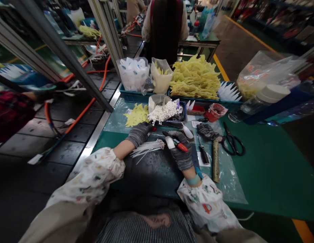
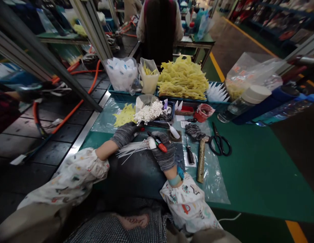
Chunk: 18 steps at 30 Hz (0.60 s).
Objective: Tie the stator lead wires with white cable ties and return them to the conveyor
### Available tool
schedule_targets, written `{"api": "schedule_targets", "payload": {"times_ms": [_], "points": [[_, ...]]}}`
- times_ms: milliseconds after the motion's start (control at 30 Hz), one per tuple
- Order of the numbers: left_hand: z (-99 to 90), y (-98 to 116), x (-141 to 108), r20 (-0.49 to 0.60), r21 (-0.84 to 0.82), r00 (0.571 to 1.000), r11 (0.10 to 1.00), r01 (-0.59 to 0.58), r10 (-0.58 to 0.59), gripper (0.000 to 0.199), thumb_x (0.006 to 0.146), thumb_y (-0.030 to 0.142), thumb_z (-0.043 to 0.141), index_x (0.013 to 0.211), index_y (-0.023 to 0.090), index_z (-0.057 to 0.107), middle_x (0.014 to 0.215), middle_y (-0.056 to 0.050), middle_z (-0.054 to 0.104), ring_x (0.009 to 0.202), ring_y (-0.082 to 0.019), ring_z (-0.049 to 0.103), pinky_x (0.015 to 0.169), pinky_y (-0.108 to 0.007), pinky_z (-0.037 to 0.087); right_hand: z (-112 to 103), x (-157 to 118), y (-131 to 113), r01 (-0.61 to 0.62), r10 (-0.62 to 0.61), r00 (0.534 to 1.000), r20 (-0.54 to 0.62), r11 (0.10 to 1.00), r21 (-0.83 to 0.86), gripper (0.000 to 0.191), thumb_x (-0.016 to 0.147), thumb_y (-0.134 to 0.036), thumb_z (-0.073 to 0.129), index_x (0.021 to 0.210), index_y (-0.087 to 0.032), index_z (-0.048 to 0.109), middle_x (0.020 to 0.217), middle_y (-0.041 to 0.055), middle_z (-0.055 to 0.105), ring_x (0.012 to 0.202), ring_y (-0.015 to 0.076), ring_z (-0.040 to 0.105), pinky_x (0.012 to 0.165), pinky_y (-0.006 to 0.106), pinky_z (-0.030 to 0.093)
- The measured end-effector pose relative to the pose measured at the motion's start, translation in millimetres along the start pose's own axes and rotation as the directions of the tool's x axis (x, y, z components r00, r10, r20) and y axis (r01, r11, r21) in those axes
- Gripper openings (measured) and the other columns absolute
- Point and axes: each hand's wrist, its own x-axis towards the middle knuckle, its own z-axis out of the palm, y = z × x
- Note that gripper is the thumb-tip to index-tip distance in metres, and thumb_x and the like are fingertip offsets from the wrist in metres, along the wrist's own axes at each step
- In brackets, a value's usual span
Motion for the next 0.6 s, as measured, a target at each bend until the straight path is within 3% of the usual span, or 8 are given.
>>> {"api": "schedule_targets", "payload": {"times_ms": [167, 333, 467, 600], "points": [[-0.2, -5, 22, -0.021, -0.024, 0.999, 0.999, -0.033, 0.033, 0.042, 0.107, 0.03, 0.073, 0.146, 0.021, 0.085, 0.148, -0.021, 0.075, 0.137, -0.039, 0.075, 0.118, -0.045, 0.062, 5, -1, 6, 0.057, -0.056, 0.998, 0.021, 0.998, -0.037, 0.015, 0.107, -0.037, 0.072, 0.112, -0.027, 0.083, 0.107, 0.0052, 0.089, 0.102, 0.0251, 0.083, 0.097, 0.042, 0.07], [9.1, -15, 4, -0.124, -0.143, 0.991, 0.987, -0.07, 0.052, 0.038, 0.108, 0.026, 0.07, 0.144, 0.019, 0.084, 0.146, -0.02, 0.077, 0.135, -0.037, 0.076, 0.121, -0.048, 0.061, 1, -5, 3, -0.033, 0.03, 0.997, 0.074, 0.999, 0.041, 0.019, 0.106, -0.042, 0.071, 0.116, -0.029, 0.081, 0.109, 0.0042, 0.089, 0.101, 0.0244, 0.085, 0.095, 0.041, 0.072], [20.7, -21, -20, -0.302, -0.488, 0.951, 0.846, -0.217, 0.07, 0.035, 0.107, 0.027, 0.071, 0.138, 0.019, 0.085, 0.136, -0.014, 0.085, 0.126, -0.032, 0.08, 0.119, -0.047, 0.063, -2, -9, -2, -0.058, 0.043, 0.994, 0.104, 0.987, 0.148, 0.019, 0.106, -0.044, 0.072, 0.113, -0.029, 0.08, 0.104, 0.003, 0.088, 0.097, 0.0235, 0.085, 0.092, 0.041, 0.073], [30.0, -17, -34, -0.414, -0.614, 0.903, 0.696, -0.372, 0.117, 0.029, 0.107, 0.03, 0.072, 0.13, 0.019, 0.086, 0.127, -0.013, 0.088, 0.118, -0.029, 0.083, 0.113, -0.045, 0.066, 0, -7, -3, -0.094, 0.074, 0.988, 0.133, 0.984, 0.149, 0.017, 0.103, -0.044, 0.073, 0.108, -0.029, 0.08, 0.1, 0.003, 0.087, 0.092, 0.0239, 0.084, 0.089, 0.041, 0.073]]}}
